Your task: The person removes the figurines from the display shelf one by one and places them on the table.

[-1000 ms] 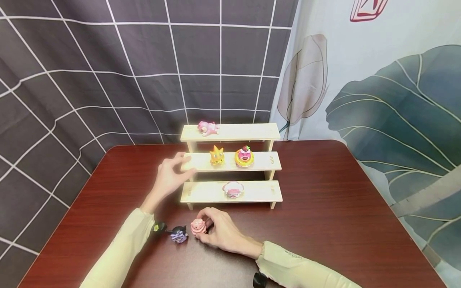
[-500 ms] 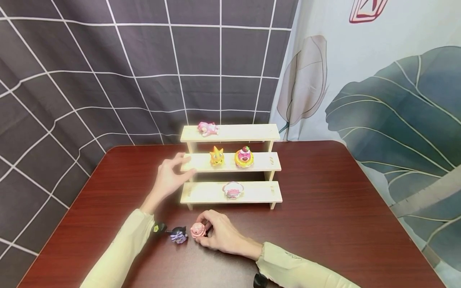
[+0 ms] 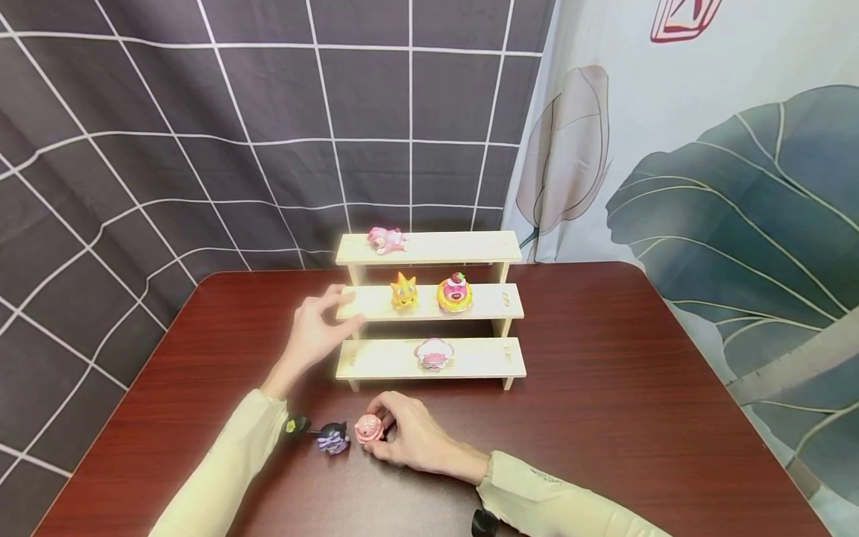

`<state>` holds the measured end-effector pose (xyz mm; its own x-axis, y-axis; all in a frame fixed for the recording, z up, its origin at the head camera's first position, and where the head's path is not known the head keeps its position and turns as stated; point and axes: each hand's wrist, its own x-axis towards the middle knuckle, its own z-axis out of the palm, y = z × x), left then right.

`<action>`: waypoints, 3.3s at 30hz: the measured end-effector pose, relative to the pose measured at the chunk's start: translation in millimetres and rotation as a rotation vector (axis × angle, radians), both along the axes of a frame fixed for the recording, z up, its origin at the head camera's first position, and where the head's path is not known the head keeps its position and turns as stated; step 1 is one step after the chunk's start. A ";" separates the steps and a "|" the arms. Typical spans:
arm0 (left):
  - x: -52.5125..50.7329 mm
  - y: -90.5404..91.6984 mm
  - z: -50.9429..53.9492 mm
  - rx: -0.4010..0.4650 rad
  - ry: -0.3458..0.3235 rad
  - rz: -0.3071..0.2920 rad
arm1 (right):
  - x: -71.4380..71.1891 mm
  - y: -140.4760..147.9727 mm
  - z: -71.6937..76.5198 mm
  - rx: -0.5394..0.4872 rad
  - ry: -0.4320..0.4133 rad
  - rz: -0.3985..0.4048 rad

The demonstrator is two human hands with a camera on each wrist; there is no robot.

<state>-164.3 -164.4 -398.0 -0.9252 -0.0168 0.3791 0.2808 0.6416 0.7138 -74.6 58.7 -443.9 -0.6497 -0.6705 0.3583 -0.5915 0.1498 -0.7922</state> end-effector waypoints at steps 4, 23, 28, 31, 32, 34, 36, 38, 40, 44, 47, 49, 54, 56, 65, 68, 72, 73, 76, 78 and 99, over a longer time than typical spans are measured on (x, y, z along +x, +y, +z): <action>0.3 0.0 -0.3 0.002 -0.003 -0.002 | 0.9 0.5 0.2 0.010 -0.019 -0.010; -0.7 -0.6 -0.8 0.007 -0.008 -0.003 | 11.3 7.3 5.9 0.066 -0.022 -0.123; 0.0 -0.3 -0.3 0.000 -0.007 -0.002 | 17.4 10.6 12.6 0.065 -0.035 -0.156; 0.0 -0.2 -0.1 0.002 -0.003 -0.003 | 20.1 12.9 18.9 0.063 -0.043 -0.178; -0.2 -0.3 -0.2 0.002 -0.003 -0.002 | 20.7 13.8 20.7 0.062 -0.041 -0.182; -0.4 -0.4 -0.1 0.003 -0.001 -0.002 | 21.8 15.9 24.3 0.063 -0.033 -0.187; -0.4 -0.5 0.0 0.004 -0.001 -0.005 | 22.8 17.9 27.2 0.064 -0.023 -0.187; -0.4 -0.6 -0.1 0.004 -0.004 -0.005 | 23.1 19.4 29.1 0.063 -0.008 -0.185; -0.3 -0.6 -0.2 0.005 -0.008 -0.004 | 23.4 20.5 31.1 0.059 0.005 -0.183; 0.4 -0.7 -0.7 0.005 -0.014 0.000 | 22.2 21.7 35.3 0.037 0.017 -0.167; 1.1 -0.6 -0.8 0.002 -0.012 0.000 | 19.9 23.2 40.2 0.016 0.019 -0.142; 1.5 -0.6 -1.0 0.001 -0.010 -0.001 | 17.5 24.7 44.1 0.004 0.030 -0.128; 1.4 -1.5 -1.7 0.000 -0.016 0.002 | 7.8 27.4 55.1 -0.033 0.087 -0.109; 0.6 -2.0 -2.0 0.000 -0.017 0.004 | 3.2 28.1 61.3 -0.048 0.106 -0.109; 0.4 -1.5 -0.8 0.005 -0.019 0.000 | -15.4 33.2 86.0 -0.082 0.142 -0.122; 0.3 -1.3 -0.8 0.006 -0.018 -0.001 | -19.8 34.2 90.6 -0.086 0.154 -0.127; -0.3 -1.2 -0.9 0.005 -0.019 -0.003 | -23.5 35.6 96.7 -0.071 0.159 -0.146; -0.4 -1.2 -0.9 0.004 -0.019 -0.004 | -24.5 36.0 98.7 -0.069 0.162 -0.147; -0.6 -0.9 -0.8 0.003 -0.015 -0.005 | -28.6 36.8 105.2 -0.070 0.185 -0.156; -0.7 -0.7 -0.7 0.002 -0.010 -0.007 | -32.3 37.2 109.6 -0.073 0.211 -0.163; -2.0 -0.7 -2.5 -0.006 0.015 -0.002 | -73.1 40.7 140.5 -0.061 0.299 -0.250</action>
<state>-166.4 -165.1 -400.5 -0.9194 -0.0129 0.3932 0.2926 0.6456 0.7054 -147.6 99.4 -303.4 -0.6512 -0.4765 0.5906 -0.7487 0.2760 -0.6028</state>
